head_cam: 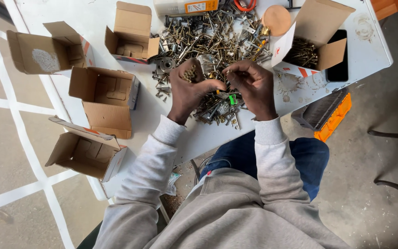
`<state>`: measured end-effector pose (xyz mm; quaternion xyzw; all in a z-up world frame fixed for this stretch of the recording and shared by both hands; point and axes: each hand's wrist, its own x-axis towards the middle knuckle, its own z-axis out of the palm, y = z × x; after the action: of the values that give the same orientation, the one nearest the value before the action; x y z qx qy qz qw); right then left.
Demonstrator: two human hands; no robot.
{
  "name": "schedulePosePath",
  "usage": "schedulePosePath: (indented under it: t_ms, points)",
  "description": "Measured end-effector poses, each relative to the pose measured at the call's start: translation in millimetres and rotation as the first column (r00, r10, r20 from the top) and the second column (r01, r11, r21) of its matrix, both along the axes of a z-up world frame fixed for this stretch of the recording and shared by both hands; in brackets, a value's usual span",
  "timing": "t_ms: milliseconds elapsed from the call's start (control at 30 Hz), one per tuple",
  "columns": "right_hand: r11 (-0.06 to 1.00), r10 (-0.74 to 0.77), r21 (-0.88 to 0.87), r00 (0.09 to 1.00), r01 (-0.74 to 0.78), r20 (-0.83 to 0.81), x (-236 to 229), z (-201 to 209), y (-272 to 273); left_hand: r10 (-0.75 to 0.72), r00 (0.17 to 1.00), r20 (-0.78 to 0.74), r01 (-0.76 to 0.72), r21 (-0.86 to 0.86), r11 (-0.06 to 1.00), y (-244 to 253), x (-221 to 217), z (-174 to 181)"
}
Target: Sorting mixed screws, nails, and other small hardware into separate boxes
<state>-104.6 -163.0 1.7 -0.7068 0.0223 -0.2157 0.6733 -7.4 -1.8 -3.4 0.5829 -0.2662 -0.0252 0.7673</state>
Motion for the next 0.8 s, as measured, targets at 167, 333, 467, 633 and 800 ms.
schedulePosePath:
  t_ms: [167, 333, 467, 633, 800]
  points:
    - [0.997, 0.081, 0.016, 0.997, -0.082, 0.013, 7, -2, 21, -0.019, 1.000, 0.004, 0.020, -0.081, 0.997, -1, 0, -7]
    - [0.999, 0.014, -0.040, 0.998, -0.011, 0.064, 11, 4, 48, 0.028, 0.999, 0.033, -0.026, -0.072, 0.997, -1, 0, -5]
    - [0.998, -0.010, -0.054, 0.998, 0.014, 0.069, 10, 2, 46, 0.047, 0.999, -0.006, -0.048, -0.103, 0.994, -4, 4, -12]
    - [0.960, -0.150, -0.245, 0.988, 0.135, -0.043, 2, 19, 13, 0.112, 0.979, -0.171, -0.135, -0.132, 0.982, -5, 6, -27]
    - [0.822, -0.339, -0.528, 0.927, 0.210, -0.159, -6, 14, -8, 0.045, 0.954, -0.296, -0.073, -0.086, 0.994, 8, 0, 15]
